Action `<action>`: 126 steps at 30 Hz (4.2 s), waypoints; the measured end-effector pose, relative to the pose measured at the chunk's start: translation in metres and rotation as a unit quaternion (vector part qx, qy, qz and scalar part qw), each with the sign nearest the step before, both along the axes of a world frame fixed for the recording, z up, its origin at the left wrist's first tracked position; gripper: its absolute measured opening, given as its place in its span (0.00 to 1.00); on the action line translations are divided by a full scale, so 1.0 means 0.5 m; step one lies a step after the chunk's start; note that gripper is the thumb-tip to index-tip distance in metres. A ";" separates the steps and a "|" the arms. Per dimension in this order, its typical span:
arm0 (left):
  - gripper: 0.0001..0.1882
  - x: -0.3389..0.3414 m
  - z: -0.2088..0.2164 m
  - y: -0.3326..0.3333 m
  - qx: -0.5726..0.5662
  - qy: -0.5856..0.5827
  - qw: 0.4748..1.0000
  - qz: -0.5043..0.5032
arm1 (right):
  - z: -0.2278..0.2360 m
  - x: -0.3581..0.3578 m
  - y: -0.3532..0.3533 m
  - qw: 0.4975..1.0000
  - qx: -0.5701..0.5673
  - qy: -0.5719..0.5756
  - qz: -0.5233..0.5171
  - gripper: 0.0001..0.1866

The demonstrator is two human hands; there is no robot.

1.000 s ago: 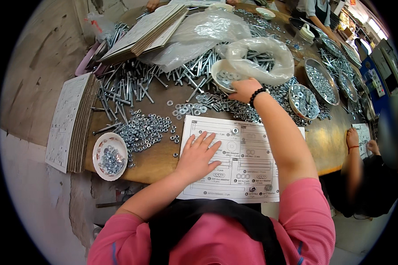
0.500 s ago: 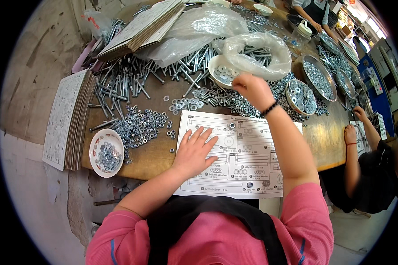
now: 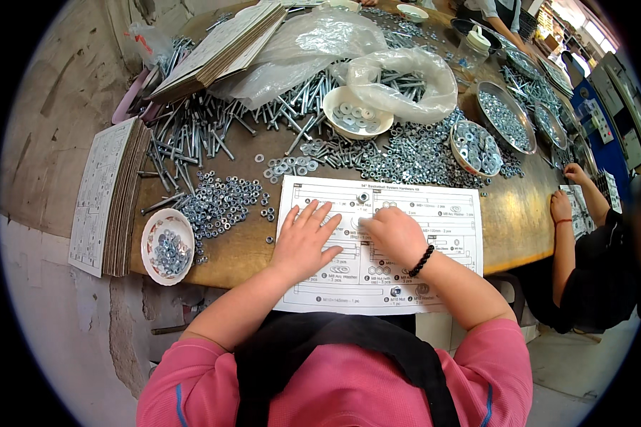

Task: The person sorts metal fasteners, including bolts, nuts, and washers, from a large pile on a table. They place the items onto a printed instruction sheet according to the layout shown, organizing them into specific groups.

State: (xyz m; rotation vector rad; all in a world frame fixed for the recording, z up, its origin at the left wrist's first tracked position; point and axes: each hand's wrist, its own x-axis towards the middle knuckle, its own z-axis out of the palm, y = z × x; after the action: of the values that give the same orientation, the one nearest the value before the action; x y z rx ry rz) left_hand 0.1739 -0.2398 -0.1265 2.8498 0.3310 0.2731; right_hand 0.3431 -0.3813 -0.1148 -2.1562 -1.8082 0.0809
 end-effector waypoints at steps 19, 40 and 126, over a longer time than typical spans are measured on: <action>0.20 -0.068 -0.018 0.187 0.005 -0.107 0.980 0.165 | 0.038 -0.005 -0.023 0.995 0.082 0.058 -0.002 0.16; 0.20 -0.283 0.020 0.130 -0.258 -0.112 0.926 0.251 | 0.006 -0.190 0.221 0.983 0.032 0.037 0.177 0.12; 0.11 0.001 0.017 0.127 -0.010 -0.041 0.994 -0.105 | 0.072 -0.002 -0.103 0.984 0.016 0.135 -0.113 0.12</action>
State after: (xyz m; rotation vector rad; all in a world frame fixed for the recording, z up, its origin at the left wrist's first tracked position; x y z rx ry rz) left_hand 0.1745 -0.1761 -0.1177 2.8143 0.0161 0.3406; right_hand 0.3419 -0.4327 -0.0787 -2.1907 -1.3987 0.2734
